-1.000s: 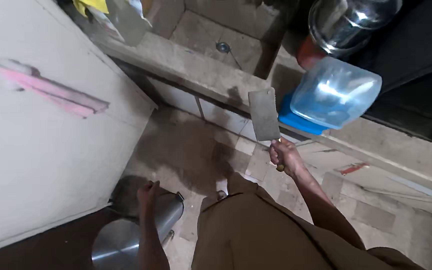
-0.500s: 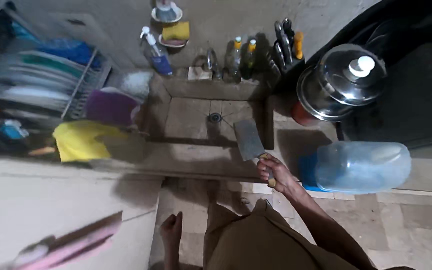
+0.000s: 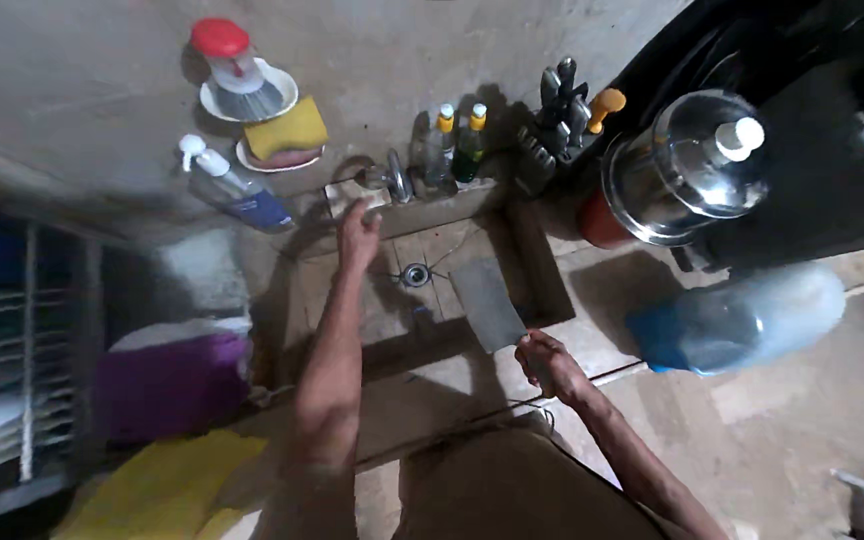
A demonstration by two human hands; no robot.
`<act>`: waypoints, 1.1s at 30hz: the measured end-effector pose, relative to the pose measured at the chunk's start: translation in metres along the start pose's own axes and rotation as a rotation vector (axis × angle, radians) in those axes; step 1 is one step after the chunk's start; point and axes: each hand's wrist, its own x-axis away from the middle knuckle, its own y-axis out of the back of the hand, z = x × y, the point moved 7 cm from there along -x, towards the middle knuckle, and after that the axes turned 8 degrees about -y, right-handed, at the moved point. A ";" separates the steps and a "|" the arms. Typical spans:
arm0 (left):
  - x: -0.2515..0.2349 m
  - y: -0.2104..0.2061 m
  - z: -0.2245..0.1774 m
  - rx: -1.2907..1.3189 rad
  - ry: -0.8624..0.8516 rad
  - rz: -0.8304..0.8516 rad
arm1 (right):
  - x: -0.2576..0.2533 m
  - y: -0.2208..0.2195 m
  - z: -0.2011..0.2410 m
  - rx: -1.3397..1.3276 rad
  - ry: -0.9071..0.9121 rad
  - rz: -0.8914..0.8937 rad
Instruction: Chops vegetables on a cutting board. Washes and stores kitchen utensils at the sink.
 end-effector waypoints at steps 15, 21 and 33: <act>-0.136 -0.030 0.065 0.008 0.206 0.215 | -0.114 -0.052 0.044 0.245 -0.138 -0.109; -0.048 -0.037 0.086 0.230 0.302 -0.168 | -0.155 -0.055 0.049 0.334 -0.135 0.004; 0.007 -0.051 0.104 0.643 0.301 -0.175 | -0.253 -0.067 0.075 0.465 -0.012 0.144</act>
